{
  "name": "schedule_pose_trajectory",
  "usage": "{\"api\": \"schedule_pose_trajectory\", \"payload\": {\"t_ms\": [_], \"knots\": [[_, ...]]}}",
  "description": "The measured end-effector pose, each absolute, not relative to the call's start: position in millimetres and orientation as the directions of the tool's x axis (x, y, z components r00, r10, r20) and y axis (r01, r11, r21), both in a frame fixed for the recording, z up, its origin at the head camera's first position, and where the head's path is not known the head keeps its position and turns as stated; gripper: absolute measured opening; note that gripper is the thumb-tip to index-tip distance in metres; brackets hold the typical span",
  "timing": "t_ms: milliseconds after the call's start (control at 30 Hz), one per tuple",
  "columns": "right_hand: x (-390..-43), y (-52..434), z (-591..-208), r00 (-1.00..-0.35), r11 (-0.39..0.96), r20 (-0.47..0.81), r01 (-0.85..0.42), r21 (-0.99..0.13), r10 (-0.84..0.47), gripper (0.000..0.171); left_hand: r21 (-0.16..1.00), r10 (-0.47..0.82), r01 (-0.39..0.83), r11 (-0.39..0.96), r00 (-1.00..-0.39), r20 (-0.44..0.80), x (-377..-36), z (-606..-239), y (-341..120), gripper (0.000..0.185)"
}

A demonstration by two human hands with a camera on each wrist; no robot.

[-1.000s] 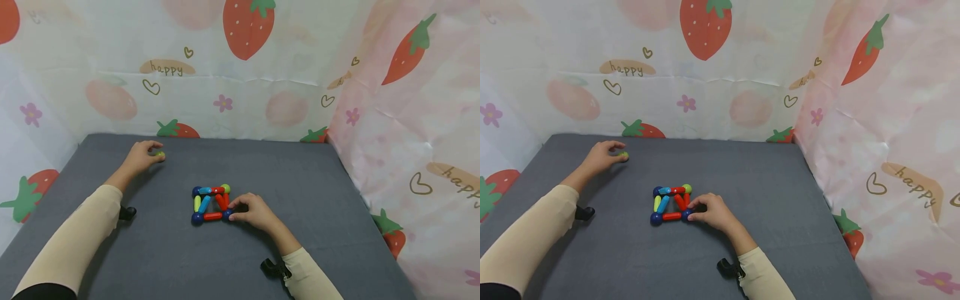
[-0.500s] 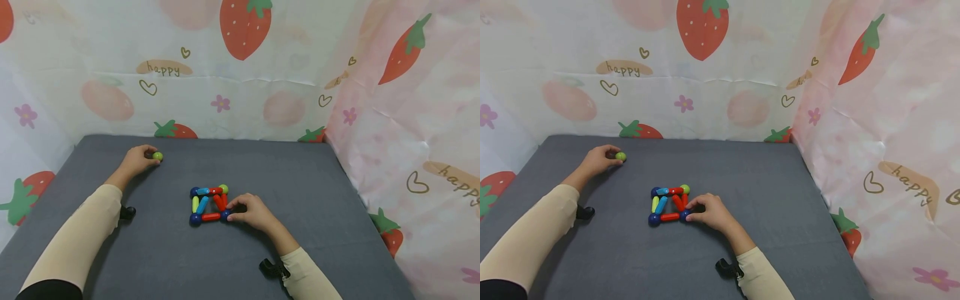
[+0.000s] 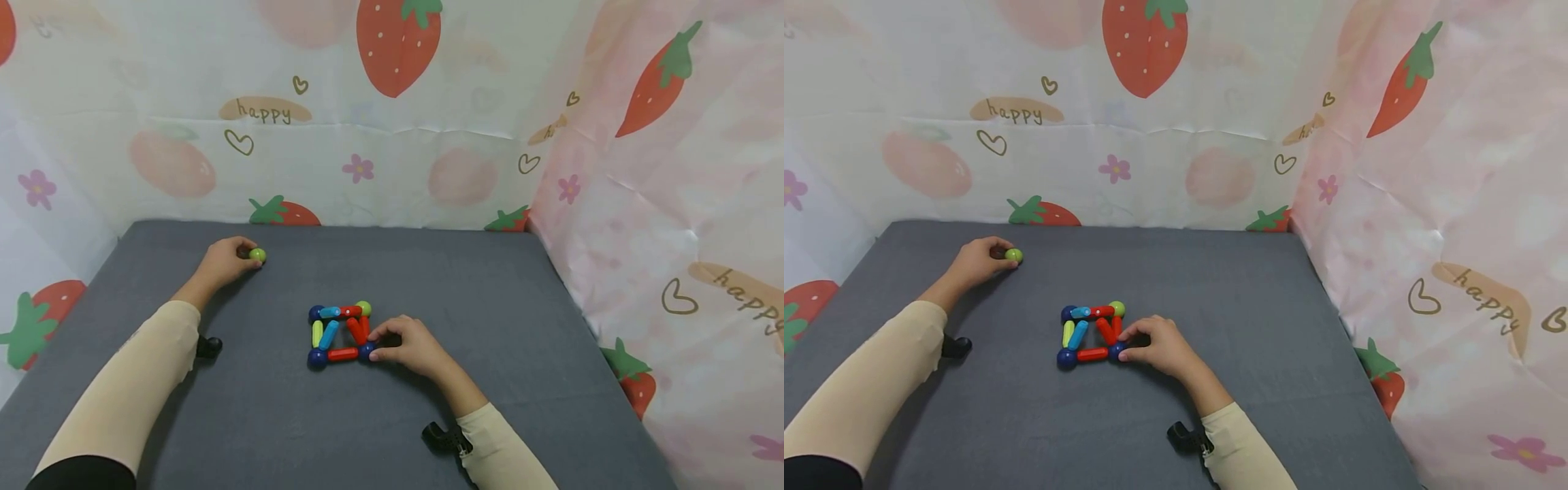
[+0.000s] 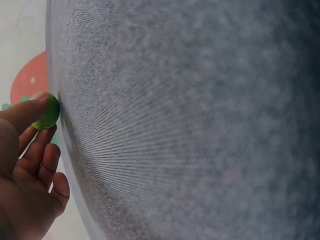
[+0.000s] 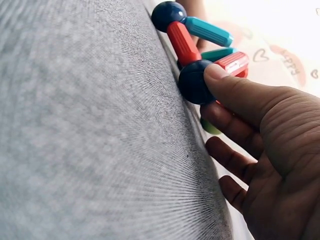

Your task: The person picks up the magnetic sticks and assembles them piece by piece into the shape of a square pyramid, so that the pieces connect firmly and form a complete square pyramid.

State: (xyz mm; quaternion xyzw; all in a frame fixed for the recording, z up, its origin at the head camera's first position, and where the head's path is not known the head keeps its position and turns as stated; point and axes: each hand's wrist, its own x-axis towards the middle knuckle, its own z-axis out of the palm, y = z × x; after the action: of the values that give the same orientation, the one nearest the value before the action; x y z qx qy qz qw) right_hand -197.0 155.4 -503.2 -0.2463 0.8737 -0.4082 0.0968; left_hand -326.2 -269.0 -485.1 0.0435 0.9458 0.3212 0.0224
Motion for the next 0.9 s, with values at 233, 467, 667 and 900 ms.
{"api": "schedule_pose_trajectory", "payload": {"t_ms": [233, 467, 667, 900], "knots": [[-199, 155, -505, -0.858, 0.539, 0.027, -0.346, -0.768, -0.512, 0.025, 0.593, 0.12, 0.106, 0.798, -0.993, 0.017, -324, -480, -266, 0.049], [-199, 155, -506, -0.861, 0.542, 0.034, -0.35, -0.764, -0.508, 0.025, 0.579, 0.17, 0.176, 0.796, -0.983, 0.064, -315, -470, -260, 0.046], [-199, 154, -507, -0.865, 0.537, 0.04, -0.347, -0.769, -0.501, 0.025, 0.582, 0.226, 0.248, 0.774, -0.968, 0.112, -302, -457, -250, 0.042], [-198, 153, -507, -0.865, 0.53, 0.042, -0.344, -0.775, -0.501, 0.025, 0.596, 0.271, 0.318, 0.737, -0.948, 0.169, -289, -442, -231, 0.039]]}}
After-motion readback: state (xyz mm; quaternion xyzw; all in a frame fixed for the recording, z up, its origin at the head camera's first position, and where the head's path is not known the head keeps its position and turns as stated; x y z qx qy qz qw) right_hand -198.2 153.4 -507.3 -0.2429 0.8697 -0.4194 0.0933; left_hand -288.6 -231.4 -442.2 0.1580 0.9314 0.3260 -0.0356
